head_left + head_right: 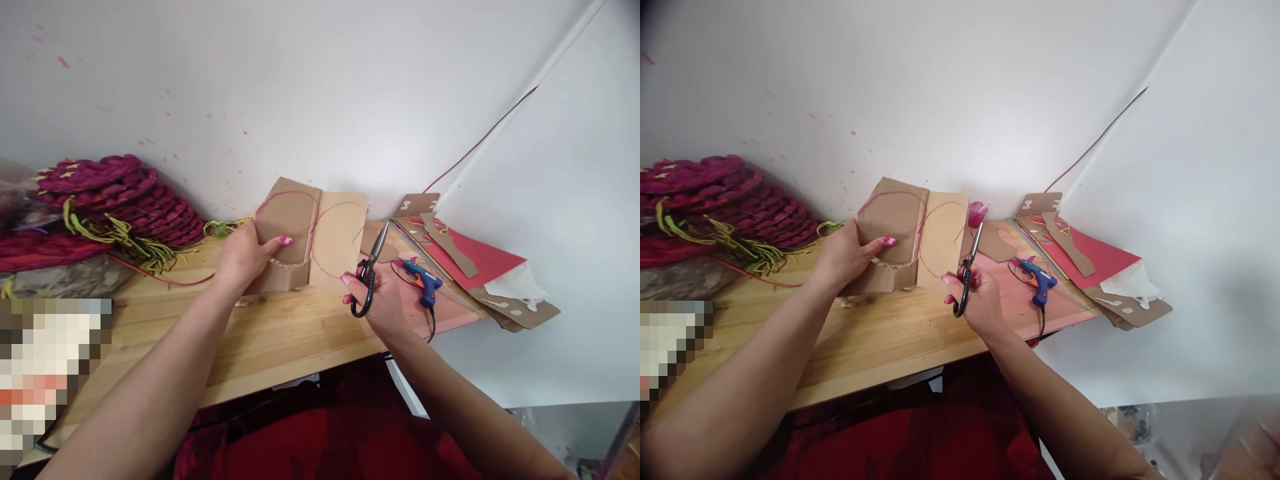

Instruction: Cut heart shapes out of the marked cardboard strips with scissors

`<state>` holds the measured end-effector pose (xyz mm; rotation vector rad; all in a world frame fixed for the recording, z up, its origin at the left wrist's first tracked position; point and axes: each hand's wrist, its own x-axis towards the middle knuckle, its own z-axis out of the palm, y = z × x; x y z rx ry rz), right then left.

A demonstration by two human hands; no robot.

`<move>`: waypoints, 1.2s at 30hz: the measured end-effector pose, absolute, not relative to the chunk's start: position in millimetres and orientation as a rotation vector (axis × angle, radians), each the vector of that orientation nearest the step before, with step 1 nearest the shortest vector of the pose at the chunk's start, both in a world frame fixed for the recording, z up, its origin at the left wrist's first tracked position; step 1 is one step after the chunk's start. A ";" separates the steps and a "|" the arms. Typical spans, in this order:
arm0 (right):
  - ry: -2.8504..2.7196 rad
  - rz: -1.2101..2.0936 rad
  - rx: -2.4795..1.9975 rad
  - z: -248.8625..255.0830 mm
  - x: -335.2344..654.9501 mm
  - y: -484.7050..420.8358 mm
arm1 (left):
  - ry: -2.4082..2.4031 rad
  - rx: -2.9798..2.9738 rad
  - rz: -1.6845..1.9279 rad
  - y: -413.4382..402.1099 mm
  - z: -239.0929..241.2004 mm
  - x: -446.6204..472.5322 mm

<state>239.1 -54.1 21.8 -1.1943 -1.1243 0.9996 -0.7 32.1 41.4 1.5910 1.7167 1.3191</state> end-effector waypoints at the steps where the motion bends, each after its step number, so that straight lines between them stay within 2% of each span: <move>1: -1.114 0.986 -1.190 20.9 235.8 -55.9 | 1.769 1.624 1.307 29.9 42.3 0.4; 7: -1.088 0.914 -1.167 17.1 230.1 -62.5 | 1.839 1.702 1.342 25.4 43.9 2.3; 10: -1.058 1.009 -1.139 14.9 231.3 -65.7 | 1.711 1.647 1.463 30.8 42.4 1.2; 15: -1.227 1.197 -1.114 13.5 237.6 -73.4 | 1.239 1.344 1.550 35.4 44.3 -2.2; 19: -1.412 1.345 -1.163 20.6 263.1 -78.4 | 1.243 1.394 1.593 39.7 45.1 -13.7; 23: -1.775 1.446 -1.173 39.9 301.8 -81.6 | 1.363 1.525 1.599 48.7 40.3 -28.1; 26: -2.071 1.488 -1.339 57.9 316.3 -82.4 | 1.408 1.574 1.538 51.8 37.0 -31.6; 31: -2.627 1.293 -1.425 76.0 307.0 -71.0 | 1.385 1.601 1.394 47.7 36.6 -25.8; 36: -2.885 1.210 -1.487 92.0 299.4 -57.7 | 1.422 1.659 1.377 51.4 31.9 -28.8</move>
